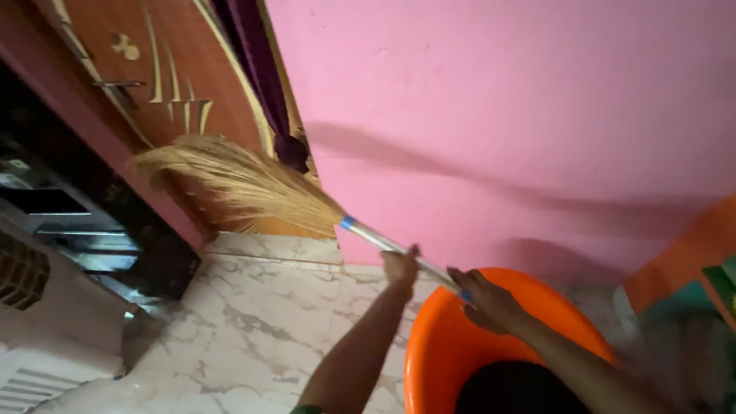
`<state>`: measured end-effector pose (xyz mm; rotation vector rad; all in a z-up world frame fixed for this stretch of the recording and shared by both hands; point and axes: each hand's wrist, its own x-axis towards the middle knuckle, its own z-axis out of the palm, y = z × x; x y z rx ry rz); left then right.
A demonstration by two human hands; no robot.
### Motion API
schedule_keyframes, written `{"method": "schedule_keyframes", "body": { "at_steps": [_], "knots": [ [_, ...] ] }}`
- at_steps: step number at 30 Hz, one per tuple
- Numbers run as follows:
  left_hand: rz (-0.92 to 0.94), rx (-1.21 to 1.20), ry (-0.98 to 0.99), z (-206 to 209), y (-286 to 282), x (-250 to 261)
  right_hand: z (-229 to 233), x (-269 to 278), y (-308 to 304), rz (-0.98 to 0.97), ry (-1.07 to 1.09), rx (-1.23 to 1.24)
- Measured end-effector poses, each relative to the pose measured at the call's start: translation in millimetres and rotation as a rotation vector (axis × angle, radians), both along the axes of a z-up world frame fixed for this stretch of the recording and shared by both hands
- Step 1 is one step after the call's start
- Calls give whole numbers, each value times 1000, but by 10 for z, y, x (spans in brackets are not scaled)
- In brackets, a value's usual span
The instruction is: The person uses a broom to sweep dust from a pink wall, a plastic chair, and the surface of a counter, then continues to sweep a large woven bed frame.
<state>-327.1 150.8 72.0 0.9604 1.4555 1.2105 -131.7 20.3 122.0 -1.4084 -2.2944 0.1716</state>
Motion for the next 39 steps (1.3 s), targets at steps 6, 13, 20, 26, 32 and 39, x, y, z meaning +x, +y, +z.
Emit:
{"method": "schedule_keyframes", "body": {
  "at_steps": [6,13,20,26,32,39],
  "knots": [
    [-414,237,311,558,-87,-64,279,83,207,-355,-122,54],
    [-227,367,566,1409,167,-650,1984,322,663,-570,-83,288],
    [-166,350,628,1449,68,-544,2432,559,1166,-601,-167,233],
    [-158,281,677,1033,133,-557,368,1232,1134,-504,-613,-173],
    [-122,179,724,788,244,-681,-454,1605,1060,-425,-866,-219],
    [-66,282,708,1005,451,-331,1436,1470,1194,-514,-676,84]
  ]
}}
